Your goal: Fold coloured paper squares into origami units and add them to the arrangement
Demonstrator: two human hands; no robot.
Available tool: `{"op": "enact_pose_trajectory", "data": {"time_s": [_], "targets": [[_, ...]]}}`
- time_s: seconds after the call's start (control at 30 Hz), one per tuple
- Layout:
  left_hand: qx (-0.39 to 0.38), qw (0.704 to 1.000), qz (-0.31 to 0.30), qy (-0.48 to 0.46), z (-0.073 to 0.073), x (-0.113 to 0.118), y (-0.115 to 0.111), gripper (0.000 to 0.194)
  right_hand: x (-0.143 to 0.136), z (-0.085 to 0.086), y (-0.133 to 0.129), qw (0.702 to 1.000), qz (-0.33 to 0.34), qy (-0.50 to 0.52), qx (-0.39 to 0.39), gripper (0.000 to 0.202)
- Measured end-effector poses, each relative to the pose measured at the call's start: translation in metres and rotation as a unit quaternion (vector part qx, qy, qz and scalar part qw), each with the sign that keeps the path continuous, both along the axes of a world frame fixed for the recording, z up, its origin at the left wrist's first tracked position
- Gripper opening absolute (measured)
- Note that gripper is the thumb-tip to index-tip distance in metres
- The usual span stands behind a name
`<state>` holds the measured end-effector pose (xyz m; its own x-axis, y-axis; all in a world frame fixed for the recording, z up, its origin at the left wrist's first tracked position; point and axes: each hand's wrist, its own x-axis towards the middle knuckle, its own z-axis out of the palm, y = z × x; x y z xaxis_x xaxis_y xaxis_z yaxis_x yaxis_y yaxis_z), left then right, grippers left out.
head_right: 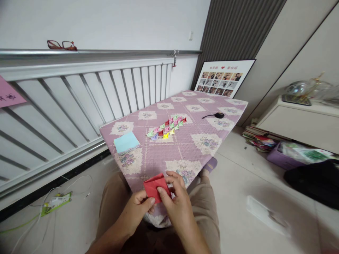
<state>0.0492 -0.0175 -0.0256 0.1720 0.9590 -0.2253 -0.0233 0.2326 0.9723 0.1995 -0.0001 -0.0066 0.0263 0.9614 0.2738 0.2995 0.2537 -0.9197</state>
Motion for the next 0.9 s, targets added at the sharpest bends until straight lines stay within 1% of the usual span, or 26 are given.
{"op": "enact_pose_trajectory", "data": {"time_s": [0.1, 0.17, 0.23, 0.3, 0.4, 0.47, 0.6, 0.73, 0.8, 0.9], "targets": [[0.005, 1.000, -0.009, 0.016, -0.002, -0.002, -0.002, 0.016, -0.001, -0.001, 0.002, 0.991, 0.032, 0.100, -0.084, 0.039], [0.008, 1.000, -0.019, 0.018, -0.003, -0.003, -0.002, 0.017, -0.002, -0.001, 0.002, 0.984, 0.055, 0.126, -0.114, 0.043], [0.004, 1.000, -0.025, 0.001, -0.005, -0.004, -0.003, 0.018, -0.003, -0.002, 0.001, 0.982, 0.057, 0.133, -0.124, 0.045], [-0.002, 0.998, -0.029, -0.047, -0.009, -0.003, -0.003, 0.024, -0.004, -0.004, 0.000, 0.982, 0.052, 0.130, -0.126, 0.045], [-0.015, 0.992, -0.030, -0.118, -0.016, -0.001, -0.004, 0.033, -0.005, -0.007, -0.003, 0.986, 0.053, 0.105, -0.122, 0.042], [-0.025, 0.991, -0.025, -0.131, -0.017, 0.000, -0.005, 0.036, -0.005, -0.007, -0.005, 0.988, 0.052, 0.083, -0.120, 0.040], [-0.025, 0.995, -0.029, -0.091, -0.010, -0.001, -0.005, 0.036, -0.004, -0.003, -0.007, 0.991, 0.043, 0.056, -0.117, 0.041], [-0.011, 0.999, -0.034, -0.031, -0.002, -0.003, -0.004, 0.033, -0.001, 0.001, -0.006, 0.993, 0.044, 0.030, -0.106, 0.027], [-0.006, 0.999, -0.028, -0.020, -0.001, -0.004, -0.003, 0.030, -0.001, 0.000, -0.005, 0.994, 0.043, 0.024, -0.097, 0.026], [-0.001, 1.000, -0.017, -0.009, -0.003, -0.007, 0.000, 0.027, 0.000, -0.004, -0.003, 0.995, 0.031, 0.035, -0.089, 0.027]]}}
